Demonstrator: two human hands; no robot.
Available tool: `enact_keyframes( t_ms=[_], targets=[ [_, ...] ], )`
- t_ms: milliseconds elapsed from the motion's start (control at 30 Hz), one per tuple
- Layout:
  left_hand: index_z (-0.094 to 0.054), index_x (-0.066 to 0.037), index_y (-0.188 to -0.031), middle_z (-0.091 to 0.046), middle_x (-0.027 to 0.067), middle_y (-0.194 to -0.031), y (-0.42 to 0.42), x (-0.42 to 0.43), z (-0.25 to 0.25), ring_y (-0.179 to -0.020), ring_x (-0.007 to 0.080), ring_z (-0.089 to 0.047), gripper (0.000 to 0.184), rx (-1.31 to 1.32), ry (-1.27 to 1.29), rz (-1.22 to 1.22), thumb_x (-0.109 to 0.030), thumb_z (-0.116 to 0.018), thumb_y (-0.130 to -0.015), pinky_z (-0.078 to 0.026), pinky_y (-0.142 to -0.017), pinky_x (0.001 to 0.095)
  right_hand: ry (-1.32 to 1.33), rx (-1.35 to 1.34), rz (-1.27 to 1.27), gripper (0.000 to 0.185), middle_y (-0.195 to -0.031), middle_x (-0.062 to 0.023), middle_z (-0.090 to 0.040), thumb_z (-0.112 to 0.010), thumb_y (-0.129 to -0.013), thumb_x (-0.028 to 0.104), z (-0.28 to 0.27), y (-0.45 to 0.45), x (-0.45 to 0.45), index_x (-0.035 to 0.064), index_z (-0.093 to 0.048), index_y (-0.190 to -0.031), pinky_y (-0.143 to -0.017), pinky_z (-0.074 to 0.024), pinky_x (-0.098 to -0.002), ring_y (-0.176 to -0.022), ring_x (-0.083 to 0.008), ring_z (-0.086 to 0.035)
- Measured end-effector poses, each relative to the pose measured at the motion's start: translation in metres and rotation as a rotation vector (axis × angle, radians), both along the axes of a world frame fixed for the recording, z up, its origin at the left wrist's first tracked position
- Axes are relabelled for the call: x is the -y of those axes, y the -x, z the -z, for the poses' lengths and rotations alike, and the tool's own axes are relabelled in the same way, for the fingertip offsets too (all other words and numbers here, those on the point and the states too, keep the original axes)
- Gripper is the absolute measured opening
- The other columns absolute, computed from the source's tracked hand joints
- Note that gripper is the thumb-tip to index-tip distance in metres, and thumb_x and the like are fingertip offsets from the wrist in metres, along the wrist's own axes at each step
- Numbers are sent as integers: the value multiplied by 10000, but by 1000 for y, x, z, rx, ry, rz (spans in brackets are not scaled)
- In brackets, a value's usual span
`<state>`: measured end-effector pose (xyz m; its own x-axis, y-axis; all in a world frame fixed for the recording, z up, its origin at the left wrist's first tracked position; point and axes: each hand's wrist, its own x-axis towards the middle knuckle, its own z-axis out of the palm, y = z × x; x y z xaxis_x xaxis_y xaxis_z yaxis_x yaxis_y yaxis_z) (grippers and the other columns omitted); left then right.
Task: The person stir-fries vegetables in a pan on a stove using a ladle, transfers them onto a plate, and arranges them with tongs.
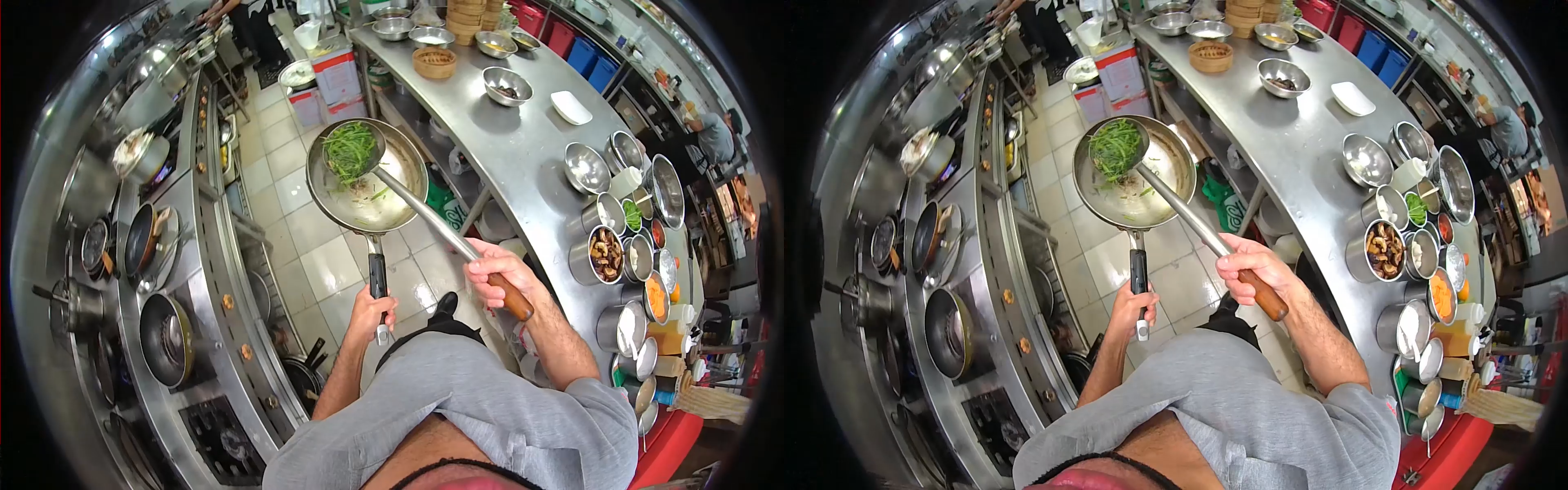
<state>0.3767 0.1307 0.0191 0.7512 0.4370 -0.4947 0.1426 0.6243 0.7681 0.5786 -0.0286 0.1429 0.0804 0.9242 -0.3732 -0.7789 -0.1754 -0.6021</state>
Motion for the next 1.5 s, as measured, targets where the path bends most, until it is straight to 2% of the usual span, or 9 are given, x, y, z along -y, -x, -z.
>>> enact_keyframes(
  t_ms=[267,400,667,800,833,1033,1200,1400,1500],
  targets=[
    [-402,-46,-855,-451,45,-547,-82,-6,-41,-365,131,-450,236,170,76,122,5,-595,-730,-384,-330,297,-47,20,163,585,-608,-33,-444,-576,-810,37,-45,-78,46,18,-297,-1324,-301,-353,-263,-352,-125,-447],
    [-409,-36,-827,-437,46,-529,-130,-3,-60,-359,128,-439,211,194,64,160,-12,-594,-729,-382,-333,295,-147,24,261,500,-621,-40,-439,-551,-821,22,-69,-125,73,30,-365,-1285,-285,-346,-264,-342,-128,-444],
    [-428,-24,-817,-409,43,-512,-194,-12,-64,-333,130,-415,168,247,105,190,8,-563,-722,-383,-305,290,-16,443,639,433,-607,-21,-468,-546,-815,41,-93,-213,109,0,-397,-1220,-268,-364,-248,-322,-103,-430],
    [-425,-25,-822,-412,43,-516,-211,-28,-62,-333,130,-414,174,252,159,197,20,-557,-718,-384,-303,290,209,617,748,349,-598,-7,-473,-547,-798,38,-78,-267,108,10,-439,-1129,-308,-381,-250,-369,-98,-453],
    [-445,-19,-907,-418,40,-521,-213,-35,-54,-326,129,-397,215,259,157,214,-8,-579,-740,-347,-296,300,213,616,761,349,-598,-7,-473,-547,-798,38,-68,-284,107,10,-439,-1129,-308,-381,-250,-369,-98,-453],
    [-441,-18,-900,-417,40,-520,-228,-71,-60,-327,128,-400,208,251,160,201,5,-565,-735,-358,-294,300,440,651,821,139,-609,-19,-475,-559,-779,39,-10,-353,87,42,-453,-868,-334,-392,-271,-394,-115,-466],
    [-432,-19,-890,-412,37,-523,-234,-98,-62,-332,130,-408,211,214,141,187,-2,-570,-730,-383,-303,297,517,676,772,203,-610,-32,-487,-559,-765,27,7,-365,86,-3,-494,-955,-346,-398,-268,-393,-115,-464],
    [-439,-18,-894,-409,36,-525,-238,-120,-56,-333,128,-407,218,221,115,186,-14,-578,-726,-383,-305,298,858,1118,655,507,-617,-77,-532,-531,-705,5,14,-372,81,-58,-437,-1200,-333,-395,-283,-380,-133,-486],
    [-440,-16,-895,-409,36,-523,-238,-121,-60,-332,128,-407,220,199,92,179,-12,-575,-722,-384,-305,299,959,1303,556,522,-639,-101,-552,-541,-695,12,23,-377,78,-68,-442,-1201,-342,-406,-295,-384,-155,-500]
  ],
)
